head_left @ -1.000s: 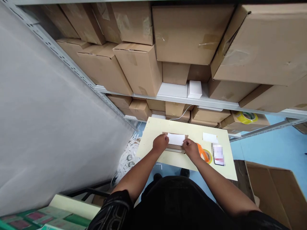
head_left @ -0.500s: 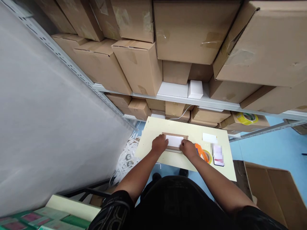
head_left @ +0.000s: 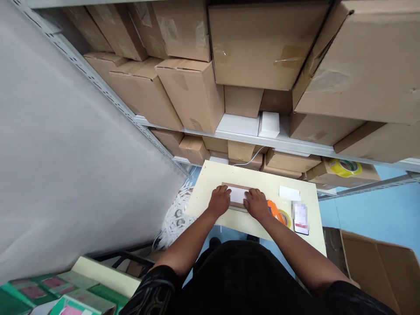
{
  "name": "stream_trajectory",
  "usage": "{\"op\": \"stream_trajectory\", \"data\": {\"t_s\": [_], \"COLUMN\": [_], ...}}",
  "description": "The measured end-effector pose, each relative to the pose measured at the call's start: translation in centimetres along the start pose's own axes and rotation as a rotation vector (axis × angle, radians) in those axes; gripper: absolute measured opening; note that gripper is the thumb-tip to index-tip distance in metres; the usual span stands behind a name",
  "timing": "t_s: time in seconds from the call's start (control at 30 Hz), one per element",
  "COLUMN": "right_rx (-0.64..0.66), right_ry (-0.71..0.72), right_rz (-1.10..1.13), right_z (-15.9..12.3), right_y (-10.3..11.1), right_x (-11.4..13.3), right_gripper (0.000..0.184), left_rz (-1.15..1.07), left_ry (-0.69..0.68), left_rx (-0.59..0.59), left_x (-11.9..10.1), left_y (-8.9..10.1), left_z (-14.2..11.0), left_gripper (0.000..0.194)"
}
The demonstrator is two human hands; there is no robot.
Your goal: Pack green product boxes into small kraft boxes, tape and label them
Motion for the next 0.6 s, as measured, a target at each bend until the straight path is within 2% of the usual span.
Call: {"op": "stream_trajectory", "data": {"t_s": [0.13, 0.23, 0.33, 0.43, 0.53, 0.6], "right_rx": [-0.079, -0.168, -0.103, 0.038, 0.145, 0.155], "right_ry": [-0.017, -0.183, -0.368, -0.422, -0.427, -0.436], "right_rz": [0.205, 0.457, 0.705, 0.856, 0.955, 1.006], "right_z": [-0.9, -2.7, -4.9, -6.3, -6.7, -6.6], "right_y": [0.6, 1.1, -0.4, -2.5, -4.0, -4.6], "right_x": [-2.8, -6.8, -9.5, -9.5, -8.6, -8.2], "right_gripper": [0.032, 0.041, 0.044, 0.044, 0.054, 0.059], "left_rz": [-0.154, -0.361, -0.625, -0.853, -0.971, -0.972], "left_ry": [0.083, 0.37, 0.693, 0.825, 0.839, 0.828], "left_rx": [-0.094, -0.153, -0.088, -0.011, 0.01, 0.009], "left_x": [1.7, 4.9, 7.1, 6.9, 6.0, 5.8], "left_y": [-0.3, -0.9, -3.2, -5.2, -6.0, -6.1], "left_z": [-0.9, -2.1, -3.8, -4.7, -4.8, -4.7], "left_gripper": [0.036, 0.043, 0.051, 0.053, 0.055, 0.055]}}
Point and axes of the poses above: each hand's wrist, its own z-axis towards the middle knuckle, its own y-axis out of the back of the hand, x = y × z, the point moved 8 cm from there along z, towards the middle knuckle, and after that the axes turned 7 degrees about z, right-handed, at the moved point
